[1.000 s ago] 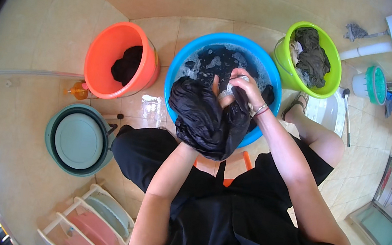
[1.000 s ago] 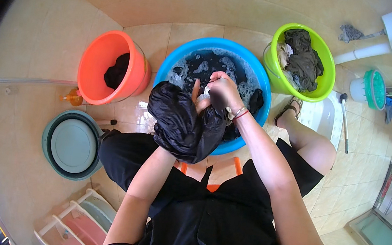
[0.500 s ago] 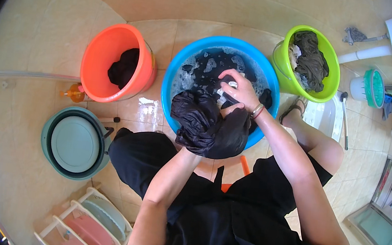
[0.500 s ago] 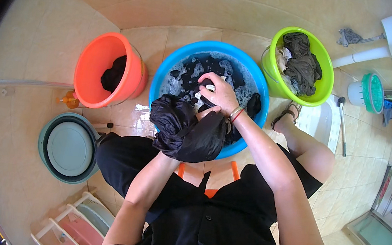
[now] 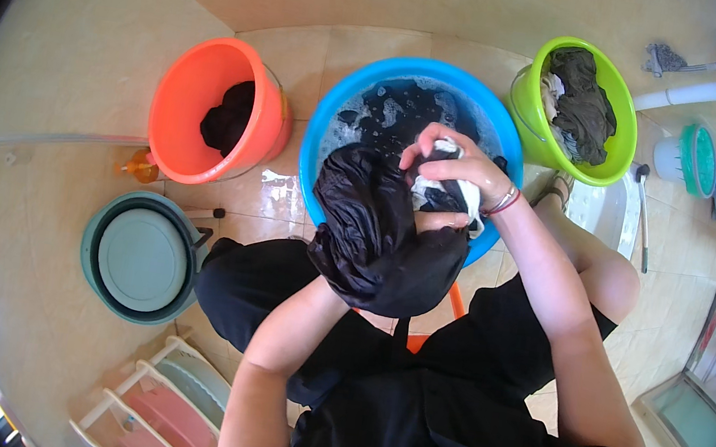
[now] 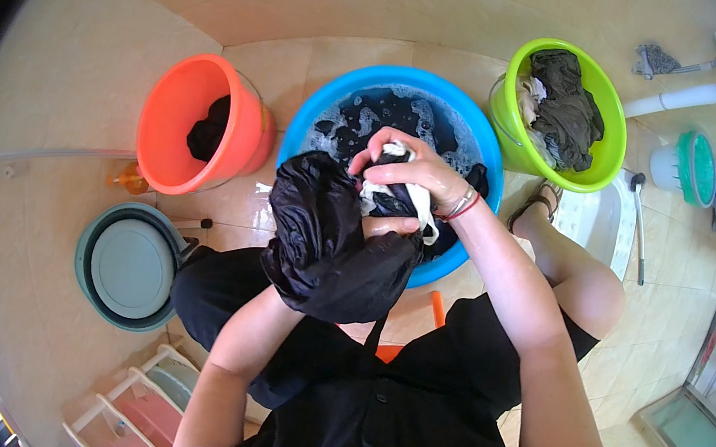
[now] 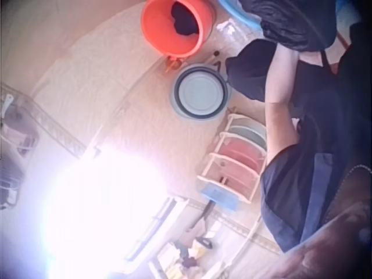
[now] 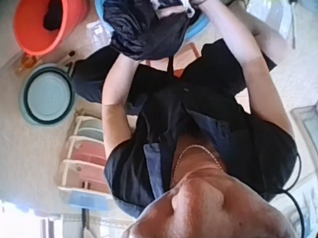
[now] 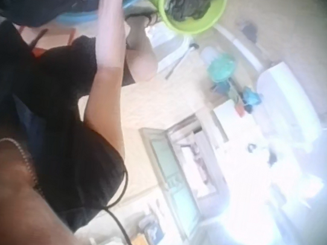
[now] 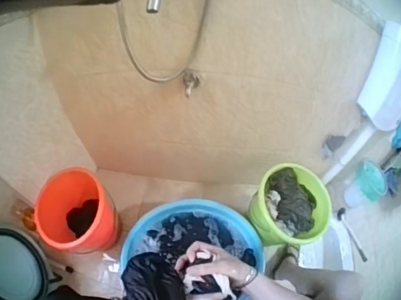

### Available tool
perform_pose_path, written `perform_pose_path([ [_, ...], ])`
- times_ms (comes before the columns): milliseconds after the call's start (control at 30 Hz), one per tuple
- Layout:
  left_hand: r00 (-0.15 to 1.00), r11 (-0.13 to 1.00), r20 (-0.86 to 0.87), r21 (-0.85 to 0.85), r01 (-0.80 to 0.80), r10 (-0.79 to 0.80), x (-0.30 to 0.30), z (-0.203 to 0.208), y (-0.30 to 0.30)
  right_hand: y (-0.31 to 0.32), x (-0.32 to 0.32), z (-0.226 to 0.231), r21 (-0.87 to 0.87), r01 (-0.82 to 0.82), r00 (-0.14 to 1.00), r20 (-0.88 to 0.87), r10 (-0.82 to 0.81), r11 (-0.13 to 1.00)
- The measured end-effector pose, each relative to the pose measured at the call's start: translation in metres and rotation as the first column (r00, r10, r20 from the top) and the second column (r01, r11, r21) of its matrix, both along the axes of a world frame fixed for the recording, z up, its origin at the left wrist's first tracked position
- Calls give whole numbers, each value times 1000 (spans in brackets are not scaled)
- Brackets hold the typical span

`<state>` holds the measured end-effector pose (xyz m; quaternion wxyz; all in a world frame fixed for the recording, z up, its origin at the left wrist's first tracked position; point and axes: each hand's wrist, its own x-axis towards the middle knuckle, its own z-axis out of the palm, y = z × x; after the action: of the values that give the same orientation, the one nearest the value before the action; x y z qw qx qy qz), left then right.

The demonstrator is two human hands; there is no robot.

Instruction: The person hand-washes dark-colored clothes in a blue basin filled with soapy water. They scrub and rinse each item individually, then transfer the washed clothes into a green bucket. The person also pours water from an orange bucket into the blue basin during the process.

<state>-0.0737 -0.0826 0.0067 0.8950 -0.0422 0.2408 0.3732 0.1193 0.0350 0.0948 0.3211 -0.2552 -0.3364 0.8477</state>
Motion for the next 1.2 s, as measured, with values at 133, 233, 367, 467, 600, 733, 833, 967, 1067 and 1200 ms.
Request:
perform_pose_path([
  [133, 989, 998, -141, 10, 56, -54, -4, -12, 6, 3, -17, 11, 220, -8, 962, 266, -52, 975],
  [233, 977, 996, -195, 5, 86, -84, 1, -18, 6, 0, -29, -2, 345, 22, 919, 364, -155, 939],
  [367, 966, 992, -226, -11, 124, -123, 14, -28, 8, 1, -34, -19, 532, -49, 759, 570, -315, 845],
  [467, 959, 990, -249, -19, 137, -138, 16, -33, 8, 3, -42, -19, 552, -102, 653, 665, -363, 828],
  [600, 946, 988, -288, -17, 153, -151, 22, -39, 13, 10, -48, -33, 613, -130, 578, 686, -442, 780],
  [733, 926, 987, -348, 4, 160, -148, 30, -43, 26, 14, -47, -65, 605, -151, 483, 735, -476, 781],
  [833, 908, 984, -396, 53, 169, -135, 41, -39, 44, 15, -36, -93, 532, -63, 504, 747, -434, 844],
  [967, 868, 973, -490, 156, 172, -75, 55, -22, 71, 35, -8, -72, 495, -61, 620, 699, -356, 867],
  [1067, 809, 929, -588, 294, 225, -10, 83, 6, 103, 44, 28, -14, 715, -182, 426, 676, -601, 675],
  [1200, 640, 776, -744, 514, 365, 191, 143, 54, 157, 37, 69, 71, 703, -301, 408, 705, -580, 644],
])
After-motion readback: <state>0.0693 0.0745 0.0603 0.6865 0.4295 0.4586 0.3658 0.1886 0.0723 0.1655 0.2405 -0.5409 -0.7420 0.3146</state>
